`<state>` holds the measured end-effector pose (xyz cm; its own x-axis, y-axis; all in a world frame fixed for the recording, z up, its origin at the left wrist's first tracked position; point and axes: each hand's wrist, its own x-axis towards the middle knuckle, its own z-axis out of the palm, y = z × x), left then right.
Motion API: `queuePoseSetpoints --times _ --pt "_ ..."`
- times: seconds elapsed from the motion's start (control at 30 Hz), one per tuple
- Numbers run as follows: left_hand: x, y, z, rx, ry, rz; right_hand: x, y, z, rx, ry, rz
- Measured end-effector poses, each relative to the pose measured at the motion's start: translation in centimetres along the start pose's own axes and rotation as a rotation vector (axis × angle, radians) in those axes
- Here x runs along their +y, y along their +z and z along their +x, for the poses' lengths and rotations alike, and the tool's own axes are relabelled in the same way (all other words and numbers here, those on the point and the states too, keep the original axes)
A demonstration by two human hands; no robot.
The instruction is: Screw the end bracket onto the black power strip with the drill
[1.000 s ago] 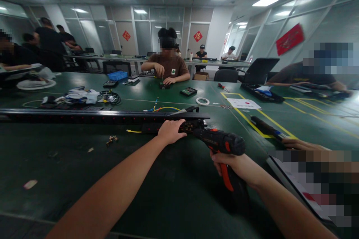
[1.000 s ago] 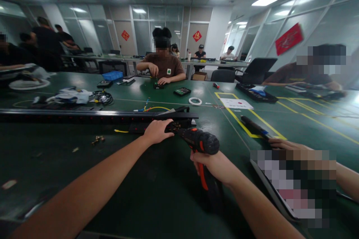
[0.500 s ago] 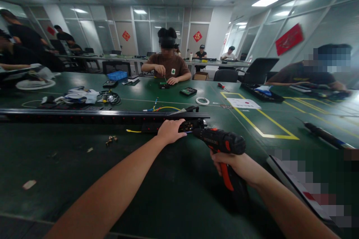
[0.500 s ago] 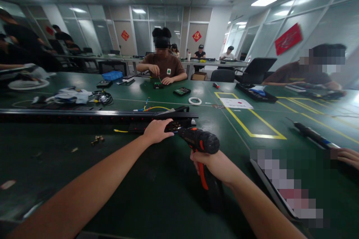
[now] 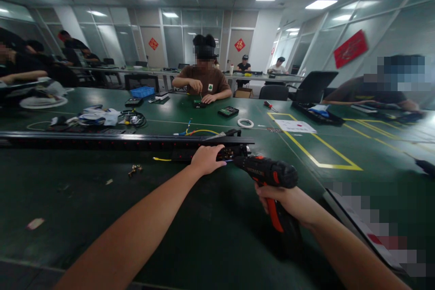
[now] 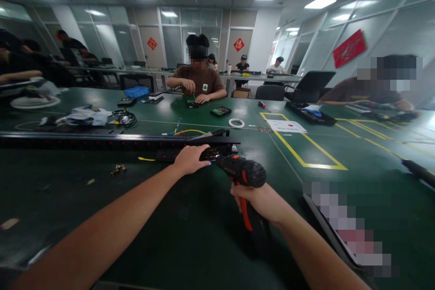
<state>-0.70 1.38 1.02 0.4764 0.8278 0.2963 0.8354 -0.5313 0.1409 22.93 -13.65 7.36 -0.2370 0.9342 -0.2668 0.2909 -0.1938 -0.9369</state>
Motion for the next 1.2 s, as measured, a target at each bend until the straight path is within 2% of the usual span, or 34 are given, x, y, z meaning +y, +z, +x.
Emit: queuePoseSetpoints --times 0.77,1.2 --pt "0.0 0.11 0.07 -0.006 -0.002 -0.012 0.12 -0.15 0.04 -0.016 -0.011 -0.058" --pt "-0.13 0.32 0.09 0.007 -0.002 -0.018 -0.11 0.04 -0.02 -0.004 -0.002 -0.005"
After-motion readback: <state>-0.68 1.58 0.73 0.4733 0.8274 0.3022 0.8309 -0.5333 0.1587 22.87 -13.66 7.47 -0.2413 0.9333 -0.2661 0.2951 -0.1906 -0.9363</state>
